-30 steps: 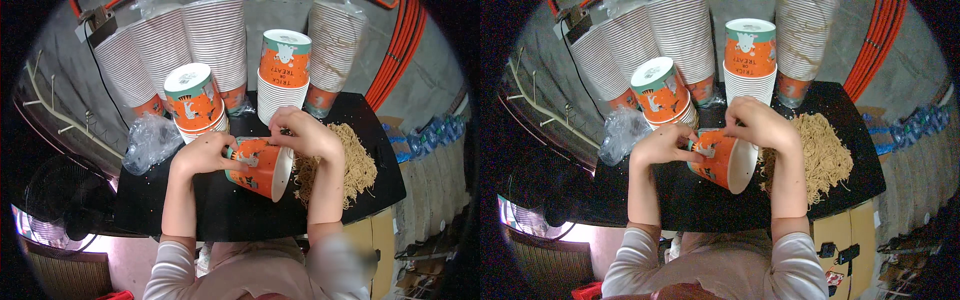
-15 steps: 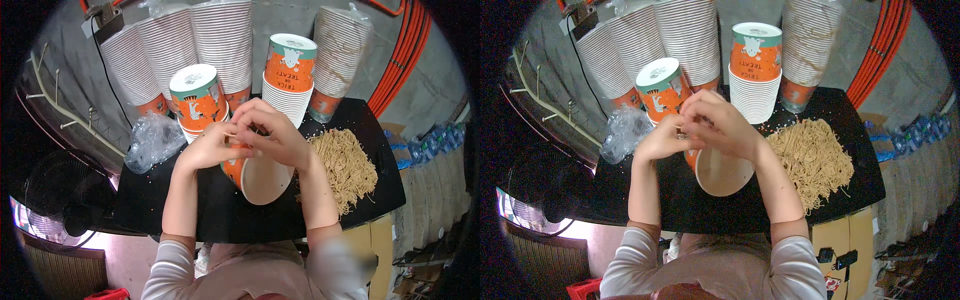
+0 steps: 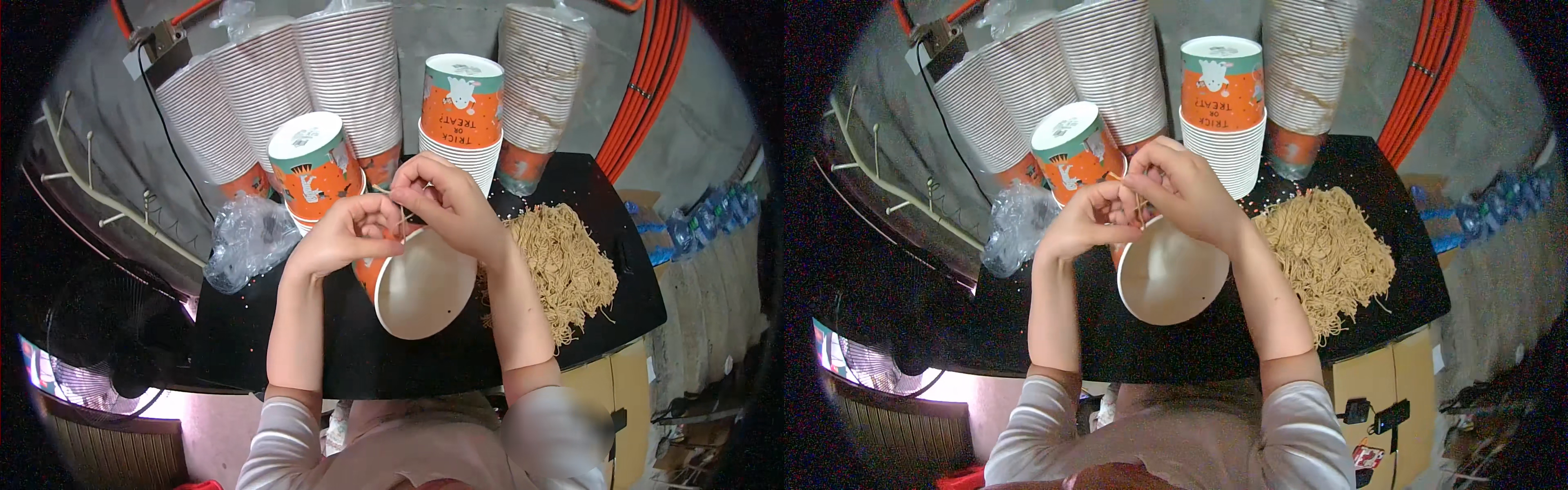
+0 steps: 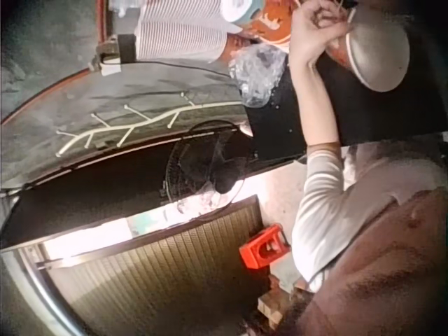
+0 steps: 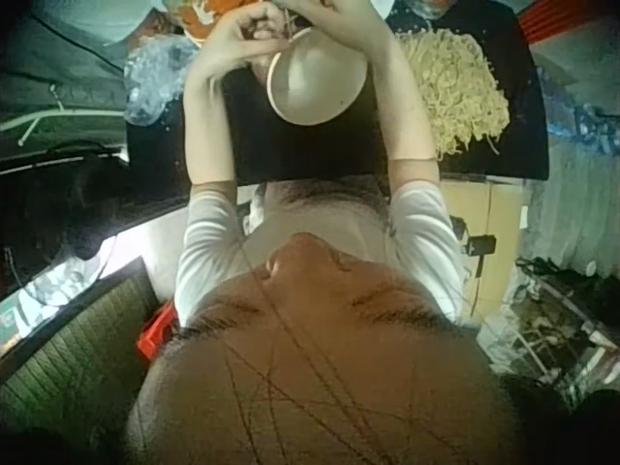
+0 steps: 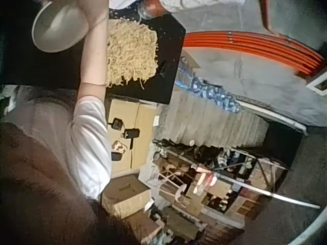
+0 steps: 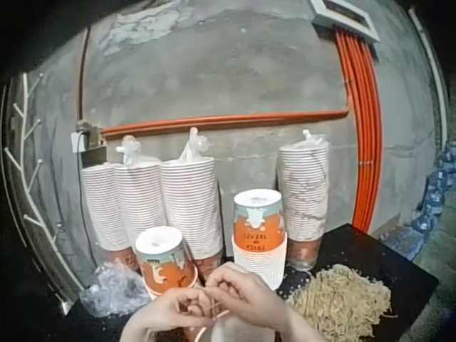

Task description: Attaching decorative strings/handles to paper buckets for packaging assembly.

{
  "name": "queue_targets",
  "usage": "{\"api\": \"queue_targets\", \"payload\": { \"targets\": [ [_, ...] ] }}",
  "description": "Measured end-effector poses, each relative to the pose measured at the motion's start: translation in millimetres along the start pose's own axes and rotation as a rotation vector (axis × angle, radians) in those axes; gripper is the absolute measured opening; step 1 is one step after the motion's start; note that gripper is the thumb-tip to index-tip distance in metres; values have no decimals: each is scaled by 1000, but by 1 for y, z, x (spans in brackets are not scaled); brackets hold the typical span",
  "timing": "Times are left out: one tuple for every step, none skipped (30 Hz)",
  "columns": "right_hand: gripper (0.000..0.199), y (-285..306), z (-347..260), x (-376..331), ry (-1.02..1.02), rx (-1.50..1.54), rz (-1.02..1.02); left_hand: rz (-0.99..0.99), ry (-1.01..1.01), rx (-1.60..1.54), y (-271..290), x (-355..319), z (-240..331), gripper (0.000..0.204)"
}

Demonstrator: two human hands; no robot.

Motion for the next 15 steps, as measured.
{"api": "queue_targets", "payload": {
  "targets": [
    [13, 0, -3, 0, 5, -26, -5, 11, -31, -27, 0, 0, 1, 17],
    [9, 0, -5, 0, 8, -51, -10, 27, -9, -49, 1, 1, -2, 17],
    [10, 0, -6, 0, 0, -49, -3, 43, 14, -71, 3, 2, -5, 17],
    [11, 0, -6, 1, -7, -46, 2, 60, 37, -93, 5, 3, -7, 17],
    [11, 1, -6, 1, -15, -47, 9, 74, 33, -97, 5, 4, -8, 17],
    [11, 1, -7, 1, -35, -49, 19, 89, 29, -101, 5, 4, -8, 18],
    [12, 1, -8, 1, -55, -50, 29, 105, 25, -104, 6, 3, -8, 18],
    [12, 2, -8, 0, -75, -51, 41, 111, 25, -96, 5, 3, -7, 17],
    [12, 2, -7, -1, -83, -44, 36, 116, 25, -87, 3, 3, -5, 17],
    [12, 2, -7, -1, -90, -36, 30, 123, 25, -78, 2, 2, -4, 16],
    [12, 2, -6, -1, -97, -26, 25, 131, 11, -82, 2, 2, -3, 15],
    [12, 2, -5, -1, -140, -12, 16, 141, -3, -86, 1, 2, -2, 14],
    [12, 2, -4, -1, -183, 3, 6, 150, -17, -89, 1, 2, -1, 14],
    [11, 1, -3, -2, -227, 17, -6, 148, -21, -121, 1, 2, 0, 13],
    [11, 1, -2, -2, -222, 25, 1, 146, -24, -152, 1, 2, 0, 12]
  ]
}}
Point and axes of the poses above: each hand's wrist, its own x-axis towards the middle knuckle, its own y-axis out of the back of the hand, z = x × y, the point moved 4 cm from there along x, towards the middle knuckle, and after that the axes turned 15 degrees about z, right-handed, at the moved point
